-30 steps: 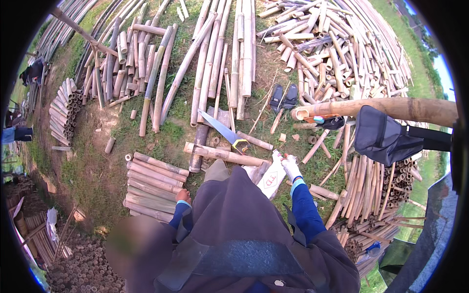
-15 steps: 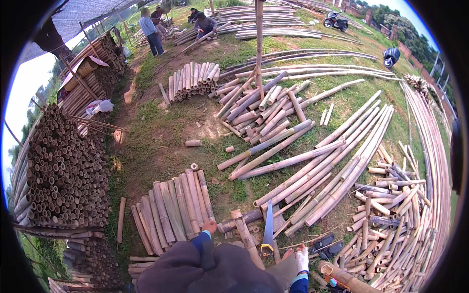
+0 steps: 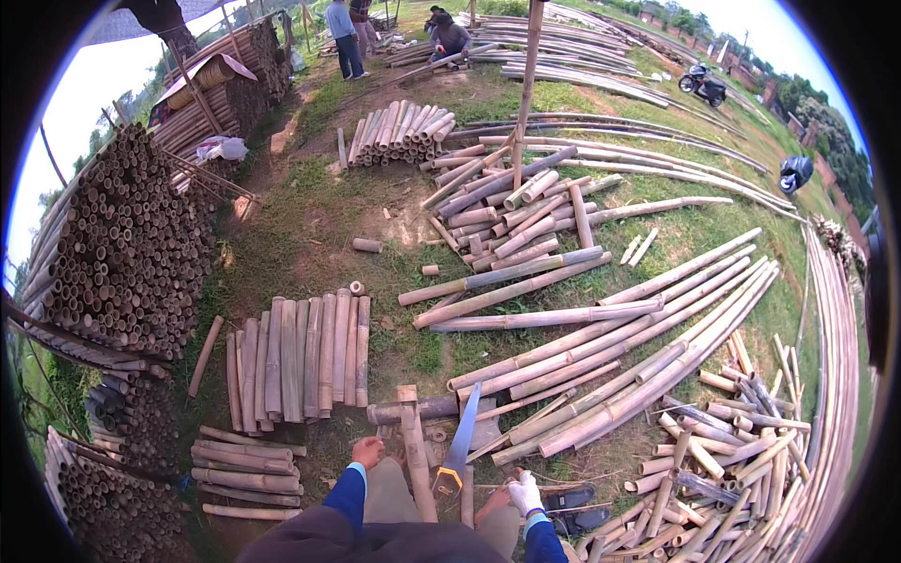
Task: The person sits on the ground in an outdoor bamboo yard and uses a hand saw to cut long bamboo poles into shorter sections. The person positions each pole on a makeshift support, saws through it, and then moves the cut pieces aside.
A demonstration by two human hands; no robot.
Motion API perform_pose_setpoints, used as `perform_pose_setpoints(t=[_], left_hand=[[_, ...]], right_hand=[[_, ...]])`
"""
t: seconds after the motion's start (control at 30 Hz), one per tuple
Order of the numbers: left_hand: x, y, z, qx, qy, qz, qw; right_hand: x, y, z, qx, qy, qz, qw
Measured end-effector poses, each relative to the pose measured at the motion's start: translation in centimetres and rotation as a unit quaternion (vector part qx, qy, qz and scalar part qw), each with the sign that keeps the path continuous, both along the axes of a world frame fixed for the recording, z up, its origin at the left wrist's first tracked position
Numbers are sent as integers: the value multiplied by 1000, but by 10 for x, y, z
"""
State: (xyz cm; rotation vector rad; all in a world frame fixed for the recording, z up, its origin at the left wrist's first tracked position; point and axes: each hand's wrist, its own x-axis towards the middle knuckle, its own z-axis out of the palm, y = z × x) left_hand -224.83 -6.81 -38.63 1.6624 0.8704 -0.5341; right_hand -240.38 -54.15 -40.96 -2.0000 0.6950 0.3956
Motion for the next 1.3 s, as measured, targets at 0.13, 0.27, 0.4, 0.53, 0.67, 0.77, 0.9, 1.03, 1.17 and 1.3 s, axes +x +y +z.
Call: perform_pose_setpoints(t=[0.13,0.27,0.4,0.53,0.67,0.77,0.9,1.03,1.17,1.3], left_hand=[[-17,-30,-56,10,-2,-113,993],[-3,-63,-178,-30,9,-187,982],[-11,-82,-330,75,0,-241,968],[-31,-117,-417,191,-54,-306,931],[-48,-141,-445,149,-109,-255,949],[-48,-149,-455,67,-120,-264,955],[-45,-166,-471,61,-169,-332,926],[-57,-167,-494,35,-222,-319,921],[-59,-165,-490,13,-228,-330,916],[-57,-162,-459,-33,-295,-311,903]], right_hand=[[14,1,-17,-41,33,75,996],[37,13,-104,-82,-28,168,982],[83,39,-214,-118,-96,278,948],[122,50,-275,-129,-157,329,922],[153,53,-316,-148,-252,368,883],[171,56,-339,-138,-279,393,865],[178,52,-364,-165,-339,290,880],[154,42,-371,-247,-327,275,869],[111,46,-370,-313,-341,333,822],[65,50,-333,-371,-295,426,771]])
